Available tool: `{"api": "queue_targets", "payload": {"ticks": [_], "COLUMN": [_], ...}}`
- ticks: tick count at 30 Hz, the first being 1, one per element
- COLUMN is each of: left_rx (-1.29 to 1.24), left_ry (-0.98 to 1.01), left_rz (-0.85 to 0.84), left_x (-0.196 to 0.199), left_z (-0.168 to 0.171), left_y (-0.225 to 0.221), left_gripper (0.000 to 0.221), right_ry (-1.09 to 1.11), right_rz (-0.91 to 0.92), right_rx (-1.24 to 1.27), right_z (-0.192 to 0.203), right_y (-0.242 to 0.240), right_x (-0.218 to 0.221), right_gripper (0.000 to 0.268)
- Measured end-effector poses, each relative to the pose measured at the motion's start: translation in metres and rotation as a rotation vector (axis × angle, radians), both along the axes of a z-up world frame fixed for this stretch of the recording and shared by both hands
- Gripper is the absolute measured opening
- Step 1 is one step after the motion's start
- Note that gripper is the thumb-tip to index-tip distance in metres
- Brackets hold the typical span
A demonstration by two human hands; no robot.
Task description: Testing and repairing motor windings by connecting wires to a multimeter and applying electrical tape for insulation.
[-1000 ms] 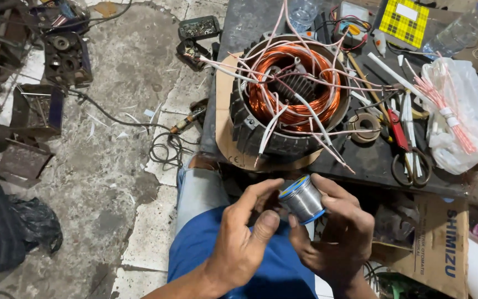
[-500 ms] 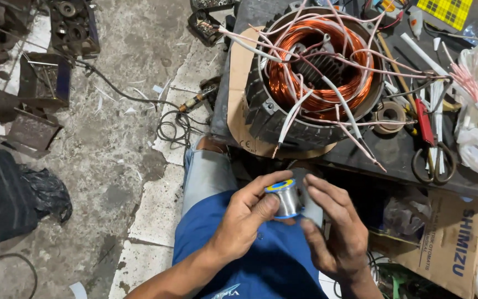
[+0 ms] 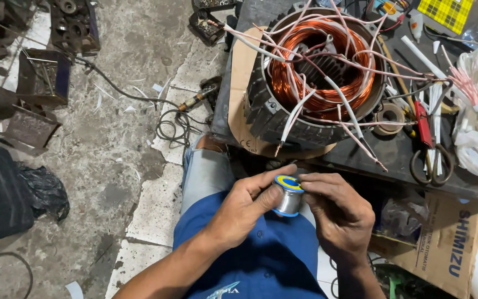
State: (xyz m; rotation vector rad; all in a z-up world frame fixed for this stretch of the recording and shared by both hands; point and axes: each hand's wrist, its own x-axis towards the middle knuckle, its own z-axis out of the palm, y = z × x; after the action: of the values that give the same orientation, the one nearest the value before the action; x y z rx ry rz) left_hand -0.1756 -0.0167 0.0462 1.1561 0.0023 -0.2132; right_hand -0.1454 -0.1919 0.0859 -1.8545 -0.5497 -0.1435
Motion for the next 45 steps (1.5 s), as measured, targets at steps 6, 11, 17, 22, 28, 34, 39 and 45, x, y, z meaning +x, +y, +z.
{"api": "queue_targets", "payload": {"ticks": [6, 11, 17, 22, 28, 34, 39, 45], "left_rx": [-0.410, -0.425, -0.378, -0.348, -0.256, -0.284, -0.283, -0.249], "left_ry": [0.252, 0.265, 0.258, 0.264, 0.216, 0.219, 0.261, 0.262], "left_rz": [0.029, 0.024, 0.021, 0.061, 0.051, 0.081, 0.106, 0.151], "left_x": [-0.005, -0.003, -0.003, -0.002, 0.004, 0.006, 0.009, 0.013], "left_z": [-0.013, -0.009, -0.005, -0.006, -0.003, 0.002, 0.009, 0.009], "left_y": [-0.010, -0.007, -0.007, -0.009, -0.008, -0.011, -0.012, -0.015], "left_gripper": [0.059, 0.058, 0.063, 0.067, 0.069, 0.064, 0.059, 0.057], "right_ry": [-0.005, -0.031, -0.109, -0.281, -0.126, -0.276, -0.499, -0.553], "right_rz": [0.101, 0.121, 0.033, -0.036, 0.042, 0.000, -0.069, -0.104], "right_rx": [0.001, -0.042, -0.084, -0.131, -0.056, -0.106, -0.169, -0.207], "right_z": [-0.009, -0.006, -0.010, -0.015, -0.014, -0.012, -0.013, -0.018], "right_y": [-0.002, -0.002, 0.002, 0.004, 0.004, 0.004, 0.009, 0.005], "right_x": [0.004, 0.007, 0.002, 0.000, 0.002, 0.004, 0.006, 0.005], "right_gripper": [0.017, 0.019, 0.016, 0.014, 0.017, 0.018, 0.017, 0.014]}}
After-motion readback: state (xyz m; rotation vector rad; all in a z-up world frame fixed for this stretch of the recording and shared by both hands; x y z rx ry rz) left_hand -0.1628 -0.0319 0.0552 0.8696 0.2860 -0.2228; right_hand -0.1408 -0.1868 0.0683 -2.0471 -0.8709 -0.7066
